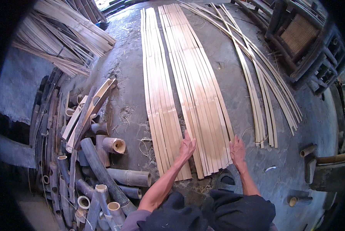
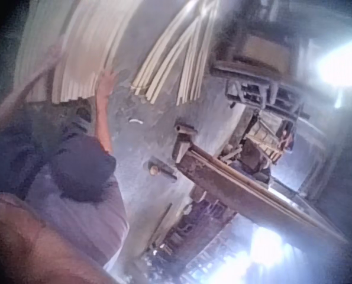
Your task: The person sits on the floor and arranges long, thin bamboo strips side by side. They repeatedly pick up individual strips and place them into a neat, parallel stack.
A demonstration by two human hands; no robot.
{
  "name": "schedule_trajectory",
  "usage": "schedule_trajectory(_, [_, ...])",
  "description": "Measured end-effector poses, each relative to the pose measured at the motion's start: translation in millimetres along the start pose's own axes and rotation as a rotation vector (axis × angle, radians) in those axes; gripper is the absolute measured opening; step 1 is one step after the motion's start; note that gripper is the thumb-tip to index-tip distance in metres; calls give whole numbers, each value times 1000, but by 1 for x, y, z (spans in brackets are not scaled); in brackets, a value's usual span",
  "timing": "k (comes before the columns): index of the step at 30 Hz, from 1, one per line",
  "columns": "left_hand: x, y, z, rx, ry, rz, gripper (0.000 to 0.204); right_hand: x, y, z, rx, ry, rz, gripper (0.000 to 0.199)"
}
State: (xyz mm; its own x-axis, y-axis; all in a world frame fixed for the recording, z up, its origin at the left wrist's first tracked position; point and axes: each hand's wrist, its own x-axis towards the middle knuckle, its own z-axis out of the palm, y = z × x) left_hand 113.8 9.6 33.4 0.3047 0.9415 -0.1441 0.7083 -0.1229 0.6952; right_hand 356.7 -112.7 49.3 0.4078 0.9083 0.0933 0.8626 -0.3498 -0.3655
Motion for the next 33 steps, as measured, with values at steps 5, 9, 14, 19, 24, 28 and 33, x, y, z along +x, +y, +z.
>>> schedule_trajectory(5, [3, 2, -20, 110, -159, -25, 76, 13, 17, 4, 59, -57, 63, 44])
schedule_trajectory(9, [-8, 11, -44, 121, -105, 3, 70, 23, 0, -24, 319, -116, 193, 37])
schedule_trajectory(14, [-10, -19, -42, 344, 139, 173, 68, 8, -71, -67, 648, 132, 133, 29])
schedule_trajectory(19, [-16, -57, -26, 490, 94, 247, 69, -20, -116, -54, 713, 23, 153, 26])
schedule_trajectory(24, [-14, -53, -21, 460, 52, 228, 68, -36, -126, 2, 880, -255, 316, 28])
schedule_trajectory(28, [-14, -55, -21, 482, 66, 240, 68, -47, -153, 37, 1120, -436, 426, 34])
schedule_trajectory(33, [-14, -56, -21, 542, 102, 259, 68, -46, -163, 42, 1062, -505, 390, 50])
